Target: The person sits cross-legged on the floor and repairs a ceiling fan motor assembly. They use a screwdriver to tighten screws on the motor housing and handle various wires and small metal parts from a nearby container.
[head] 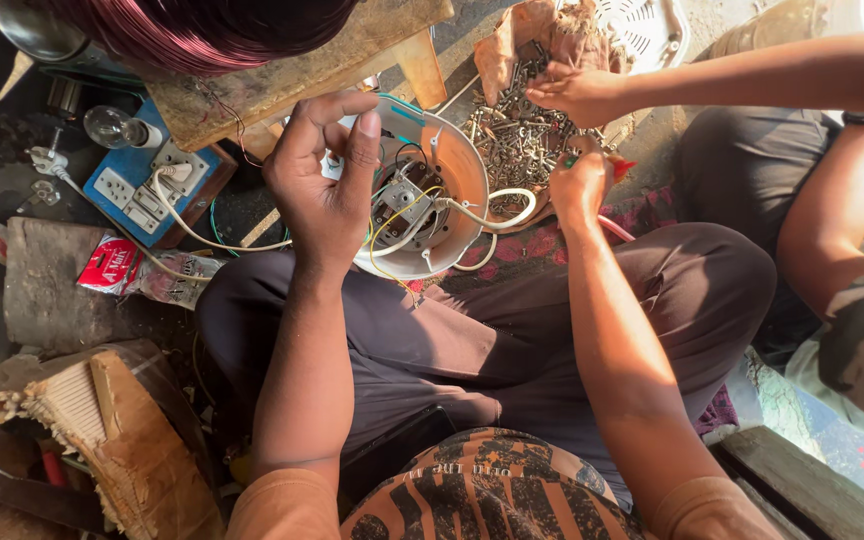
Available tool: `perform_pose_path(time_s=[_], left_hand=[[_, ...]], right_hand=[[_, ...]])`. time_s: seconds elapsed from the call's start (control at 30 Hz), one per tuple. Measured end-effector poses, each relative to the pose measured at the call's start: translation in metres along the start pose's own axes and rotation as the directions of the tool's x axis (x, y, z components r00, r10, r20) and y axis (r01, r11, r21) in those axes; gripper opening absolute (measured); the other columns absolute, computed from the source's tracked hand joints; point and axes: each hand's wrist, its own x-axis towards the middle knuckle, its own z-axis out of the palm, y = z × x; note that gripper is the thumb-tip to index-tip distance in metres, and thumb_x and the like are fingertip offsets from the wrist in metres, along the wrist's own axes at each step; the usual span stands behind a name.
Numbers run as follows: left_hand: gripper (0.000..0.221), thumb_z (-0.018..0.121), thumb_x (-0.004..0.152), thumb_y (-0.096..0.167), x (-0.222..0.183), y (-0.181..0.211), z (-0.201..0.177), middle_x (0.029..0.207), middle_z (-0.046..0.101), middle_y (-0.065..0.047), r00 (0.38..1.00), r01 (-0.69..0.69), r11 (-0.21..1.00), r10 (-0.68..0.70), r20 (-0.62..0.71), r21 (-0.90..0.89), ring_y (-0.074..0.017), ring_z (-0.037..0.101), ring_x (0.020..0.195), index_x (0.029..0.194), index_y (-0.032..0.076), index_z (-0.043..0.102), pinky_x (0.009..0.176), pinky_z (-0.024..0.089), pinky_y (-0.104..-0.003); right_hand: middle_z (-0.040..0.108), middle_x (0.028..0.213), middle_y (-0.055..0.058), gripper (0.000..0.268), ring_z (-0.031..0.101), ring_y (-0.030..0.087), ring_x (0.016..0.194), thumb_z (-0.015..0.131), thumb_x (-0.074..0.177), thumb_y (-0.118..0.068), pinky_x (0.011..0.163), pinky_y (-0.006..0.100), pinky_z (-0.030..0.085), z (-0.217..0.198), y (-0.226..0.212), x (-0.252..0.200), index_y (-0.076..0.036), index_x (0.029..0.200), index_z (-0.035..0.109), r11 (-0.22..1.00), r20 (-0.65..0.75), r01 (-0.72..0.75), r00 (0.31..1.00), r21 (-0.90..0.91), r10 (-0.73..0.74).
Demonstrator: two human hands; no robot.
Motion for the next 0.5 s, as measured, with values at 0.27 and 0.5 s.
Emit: perform_pose_path(time_s=[0.27,0.5], left_hand=[[0.013,0.069,0.112,0.012,-0.002,-0.001,0.002,0.097,0.071,0.001,1.0,0.01,1.0,-0.01,-0.005,-0.017,-0.0036,0.062,0.071,0.121,0.003,0.068,0.069,0.046,-0.02],[0.013,0.068,0.111,0.012,-0.001,-0.003,0.002,0.096,0.07,0.0,1.0,0.008,1.0,-0.008,-0.004,-0.002,-0.0035,0.062,0.07,0.12,0.003,0.068,0.069,0.045,-0.019]], right_hand=[[0.075,0.092,0.016,0.018,0.074,0.032,0.079,0.078,0.086,-0.013,0.073,0.039,0.057,0.011,0.016,-0.003,-0.016,0.103,0.081,0.988,0.223,-0.101,0.972,0.115,0.073],[0.074,0.082,0.02,0.008,0.073,0.034,0.075,0.078,0.087,-0.014,0.071,0.042,0.059,0.004,0.016,-0.009,-0.013,0.095,0.08,0.979,0.282,-0.202,0.939,-0.006,0.195]])
